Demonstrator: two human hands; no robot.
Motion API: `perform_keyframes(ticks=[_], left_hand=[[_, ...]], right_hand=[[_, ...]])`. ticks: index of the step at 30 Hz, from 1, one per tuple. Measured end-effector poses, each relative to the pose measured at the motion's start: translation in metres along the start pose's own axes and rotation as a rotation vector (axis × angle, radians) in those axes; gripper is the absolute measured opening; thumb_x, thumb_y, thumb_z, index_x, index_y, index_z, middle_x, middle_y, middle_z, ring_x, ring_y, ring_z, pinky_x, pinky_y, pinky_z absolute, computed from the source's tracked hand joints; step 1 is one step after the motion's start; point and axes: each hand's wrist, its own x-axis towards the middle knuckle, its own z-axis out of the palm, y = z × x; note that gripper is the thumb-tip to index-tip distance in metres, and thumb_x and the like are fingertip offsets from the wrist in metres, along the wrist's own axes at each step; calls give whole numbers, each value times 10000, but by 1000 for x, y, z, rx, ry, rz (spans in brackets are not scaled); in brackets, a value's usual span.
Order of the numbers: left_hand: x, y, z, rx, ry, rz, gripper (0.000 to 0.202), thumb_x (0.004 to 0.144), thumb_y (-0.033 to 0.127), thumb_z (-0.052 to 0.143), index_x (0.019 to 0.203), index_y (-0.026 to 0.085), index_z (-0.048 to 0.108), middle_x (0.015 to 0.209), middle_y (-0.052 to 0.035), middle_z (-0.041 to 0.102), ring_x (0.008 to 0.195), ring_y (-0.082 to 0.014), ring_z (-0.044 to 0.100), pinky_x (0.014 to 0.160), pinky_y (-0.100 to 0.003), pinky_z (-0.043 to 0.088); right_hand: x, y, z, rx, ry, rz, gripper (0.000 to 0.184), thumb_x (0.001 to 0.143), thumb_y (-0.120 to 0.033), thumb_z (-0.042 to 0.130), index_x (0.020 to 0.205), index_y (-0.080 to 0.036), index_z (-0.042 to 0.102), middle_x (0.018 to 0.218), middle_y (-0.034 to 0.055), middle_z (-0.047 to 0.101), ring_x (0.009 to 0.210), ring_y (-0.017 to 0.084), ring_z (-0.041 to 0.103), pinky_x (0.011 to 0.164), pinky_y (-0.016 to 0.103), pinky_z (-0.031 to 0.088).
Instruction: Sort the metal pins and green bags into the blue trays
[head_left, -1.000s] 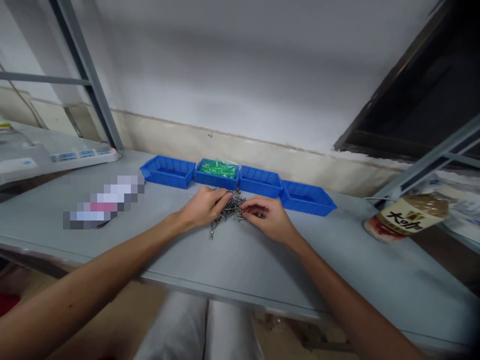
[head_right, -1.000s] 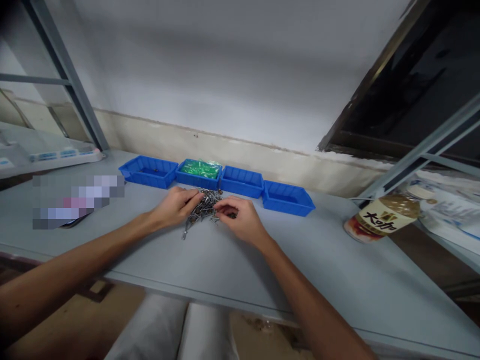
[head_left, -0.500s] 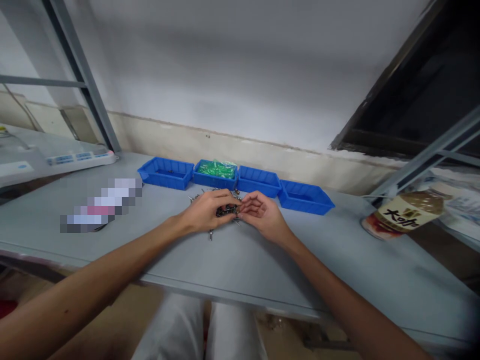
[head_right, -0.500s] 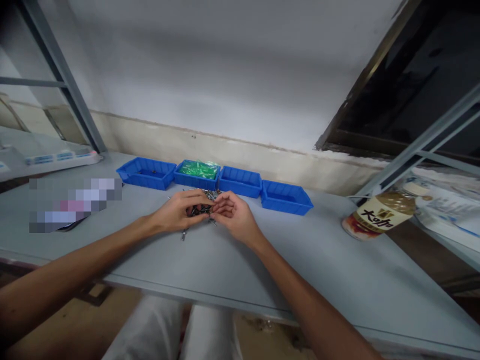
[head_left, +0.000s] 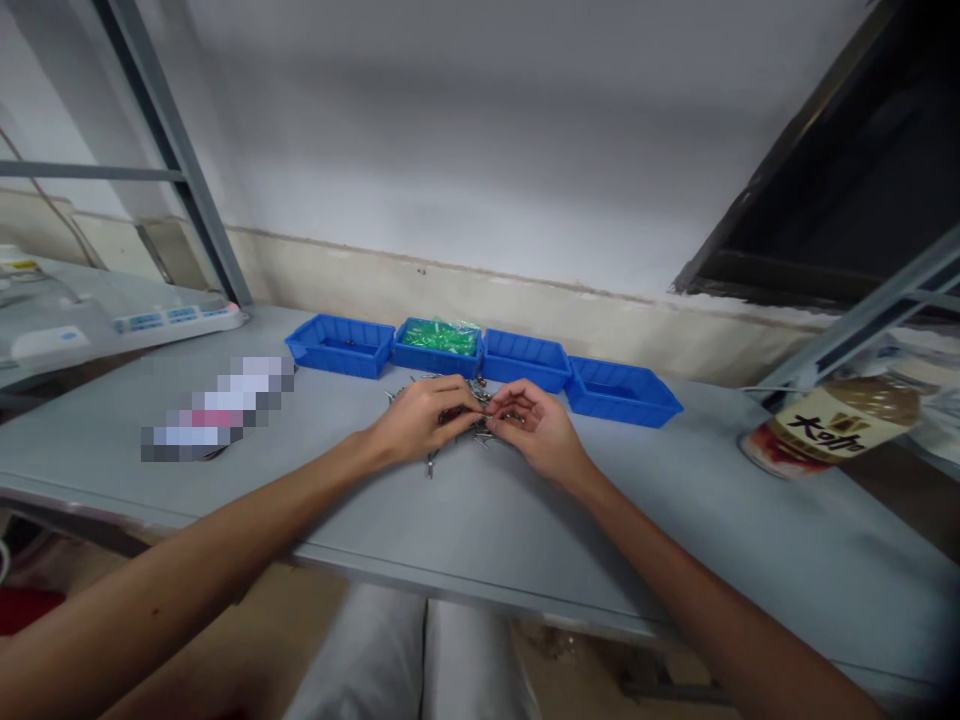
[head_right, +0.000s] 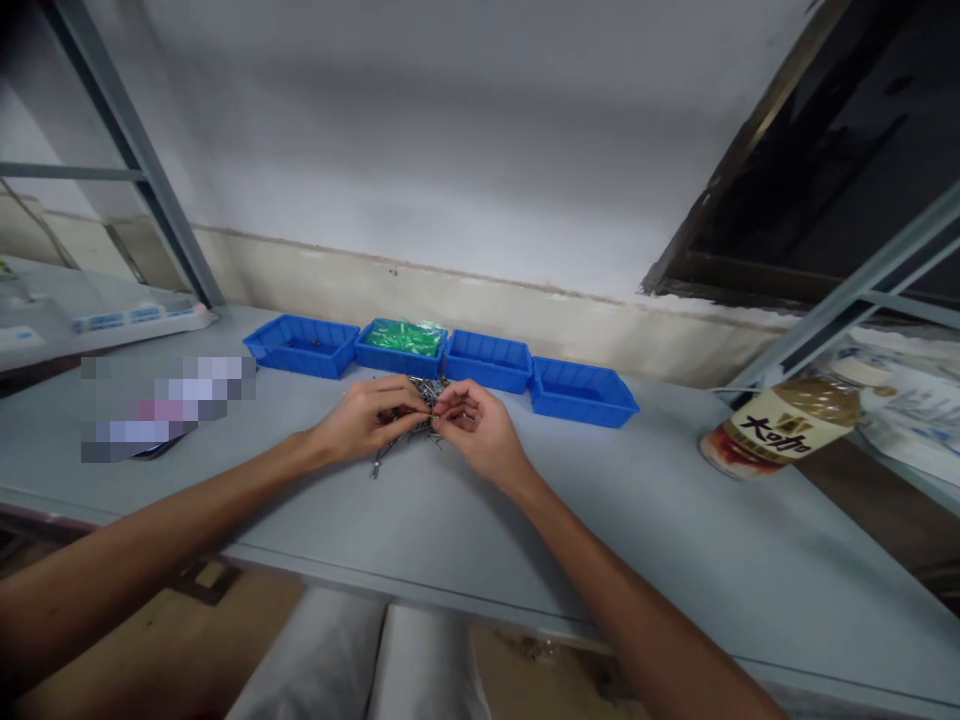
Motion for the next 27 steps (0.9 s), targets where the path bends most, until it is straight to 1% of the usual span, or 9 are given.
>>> perform_keyframes(ticks=[5, 9, 12, 17, 21, 24, 27], left_hand=[[-1, 0, 3, 25, 7, -11, 165, 925, 256, 535, 938, 167, 674, 874, -58, 658, 758, -139, 591, 671, -265, 478], [-3, 0, 5, 65, 8, -18, 158, 928, 239, 521, 942, 162, 659, 884, -58, 648, 777, -142, 589, 691, -267, 478], [-3, 2, 5, 91, -19, 4, 168, 937, 233, 502, 956, 160, 652, 918, -66, 648, 805, -147, 598, 712, -270, 485], [-1, 7, 2, 165, -64, 33, 191, 951, 243, 475, 942, 163, 648, 903, -63, 646, 798, -145, 605, 707, -261, 491], [-1, 8, 1, 224, -65, 88, 192, 958, 235, 461, 941, 169, 641, 912, -64, 649, 794, -140, 610, 685, -246, 487], [-2, 8, 2, 223, -63, 105, 178, 956, 222, 463, 942, 166, 631, 913, -64, 647, 805, -140, 611, 700, -248, 496], [-2, 8, 1, 204, -40, 115, 156, 951, 206, 468, 962, 174, 619, 930, -62, 647, 831, -142, 611, 721, -262, 504]], right_hand=[[0, 0, 1, 16, 4, -5, 268, 695, -269, 744, 892, -212, 571, 861, 15, 614, 797, 138, 584, 735, 285, 494], [0, 3, -1, 54, -40, 36, 221, 726, -279, 722, 885, -206, 588, 835, 2, 584, 730, 118, 557, 655, 258, 475], [1, 4, -2, 41, -57, 34, 179, 739, -272, 707, 859, -199, 595, 807, -4, 575, 701, 110, 543, 635, 251, 460], [0, -2, 0, 9, -33, 27, 148, 697, -204, 670, 818, -192, 586, 758, -11, 575, 689, 113, 539, 644, 255, 451], [0, -5, 1, 6, -23, 34, 168, 660, -176, 662, 811, -192, 589, 736, -19, 575, 680, 111, 541, 655, 257, 457], [0, -4, 0, 43, -31, 40, 184, 640, -161, 683, 804, -190, 604, 732, -23, 588, 659, 101, 546, 653, 255, 465], [1, -5, -2, 107, -37, 71, 249, 632, -192, 735, 856, -197, 626, 768, -12, 621, 677, 111, 583, 681, 278, 501]])
